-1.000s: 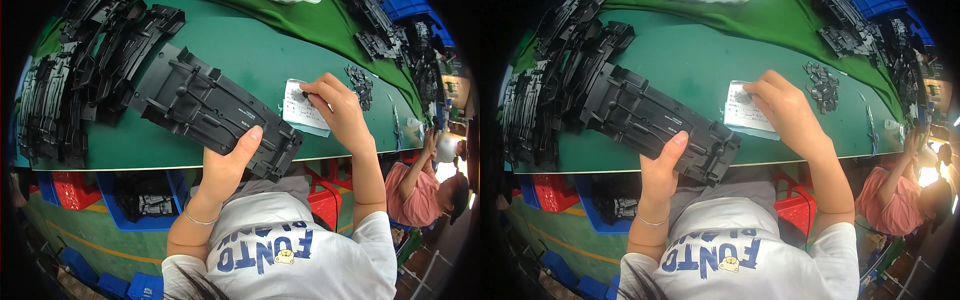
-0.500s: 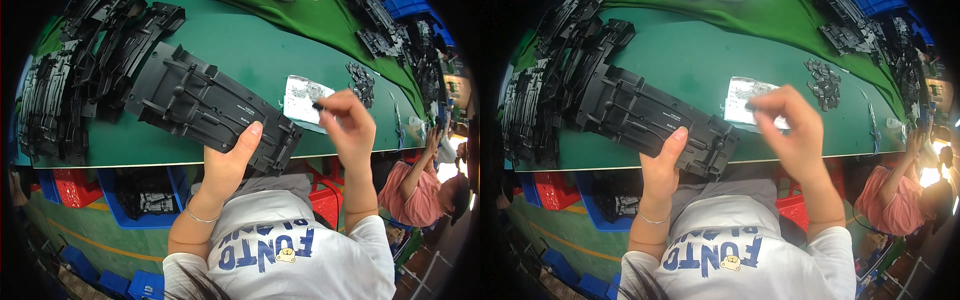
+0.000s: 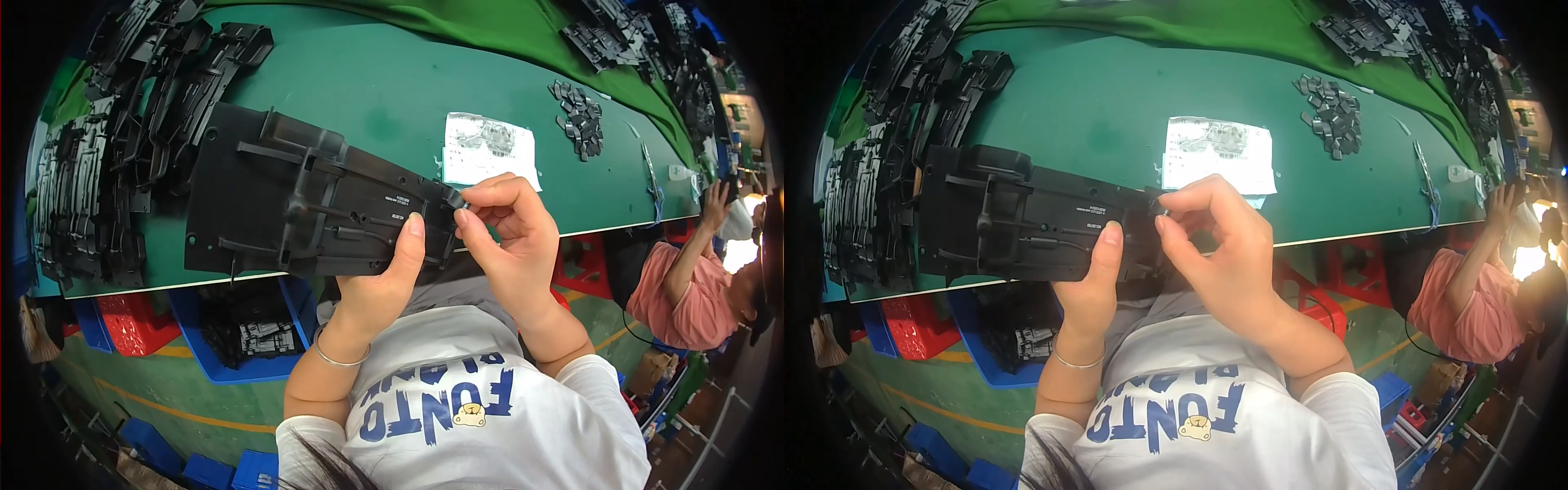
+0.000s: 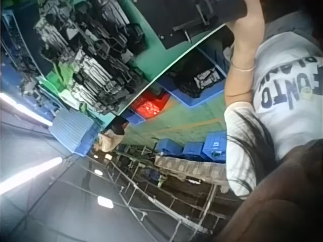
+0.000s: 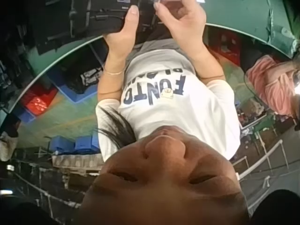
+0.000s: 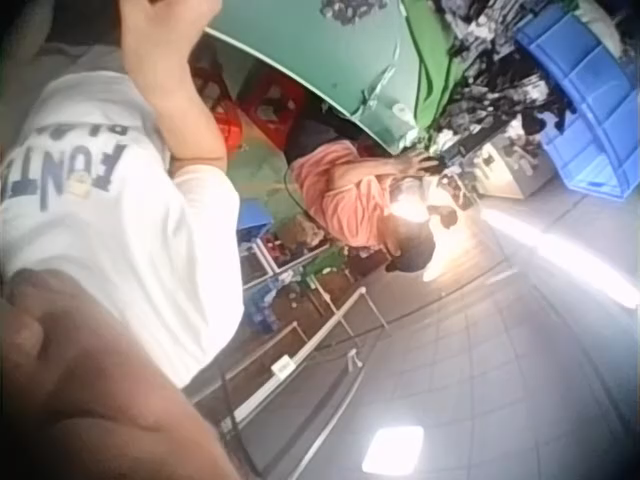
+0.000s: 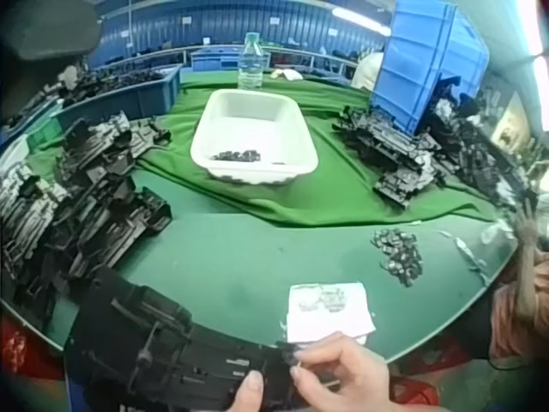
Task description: The person repeatedly attaches small plastic pieces onto toy car chassis parts by hand and stacks the assembled chassis onto a pile on the workstation table.
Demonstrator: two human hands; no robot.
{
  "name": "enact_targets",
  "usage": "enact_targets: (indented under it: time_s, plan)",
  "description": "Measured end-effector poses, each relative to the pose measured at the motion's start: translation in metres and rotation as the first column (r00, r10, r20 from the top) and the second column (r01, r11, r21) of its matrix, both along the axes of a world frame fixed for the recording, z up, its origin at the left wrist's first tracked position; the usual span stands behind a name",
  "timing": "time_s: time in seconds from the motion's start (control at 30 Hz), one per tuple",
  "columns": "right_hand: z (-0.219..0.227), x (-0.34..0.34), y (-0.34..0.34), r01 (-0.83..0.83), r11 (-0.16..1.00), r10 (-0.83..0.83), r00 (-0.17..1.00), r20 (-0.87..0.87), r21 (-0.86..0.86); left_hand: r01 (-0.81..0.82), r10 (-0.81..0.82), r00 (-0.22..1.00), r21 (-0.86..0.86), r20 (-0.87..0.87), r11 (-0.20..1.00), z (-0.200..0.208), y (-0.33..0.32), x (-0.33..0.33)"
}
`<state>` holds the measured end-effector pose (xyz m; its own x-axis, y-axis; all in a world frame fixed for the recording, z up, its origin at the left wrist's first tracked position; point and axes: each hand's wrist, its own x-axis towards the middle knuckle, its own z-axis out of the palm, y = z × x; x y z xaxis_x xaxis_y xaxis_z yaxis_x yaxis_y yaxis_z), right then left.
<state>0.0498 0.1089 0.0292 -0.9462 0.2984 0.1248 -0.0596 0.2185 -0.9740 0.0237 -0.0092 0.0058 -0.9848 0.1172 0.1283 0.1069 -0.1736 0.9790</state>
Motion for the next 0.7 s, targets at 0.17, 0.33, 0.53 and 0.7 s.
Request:
enact_targets:
  time_s: [0.17,0.33,0.53,0.7]
  plan:
    - [-0.0012,-0.0001,-0.0009,0.018,0.997,-0.017,1.0,-0.008,0.078,-0.01,0.009,0.998,-0.016,-0.055,1.0,-0.0006,0.0004,0.0012]
    - [-0.0017,-0.0015,-0.0013,0.014,0.992,-0.012,1.0,-0.02,0.129,0.007,-0.007,0.998,-0.012,-0.061,1.0,-0.0028,0.0003,0.0011]
    - [-0.0019,-0.0016,-0.0015,0.021,0.986,-0.016,0.999,-0.031,0.164,0.018,-0.02,0.996,-0.025,-0.087,1.0,-0.0028,-0.0001,0.0009]
    - [-0.0003,-0.0022,-0.0022,0.017,0.981,-0.014,1.0,-0.017,0.191,0.03,-0.032,0.994,-0.02,-0.105,0.999,-0.0048,-0.0006,0.0004]
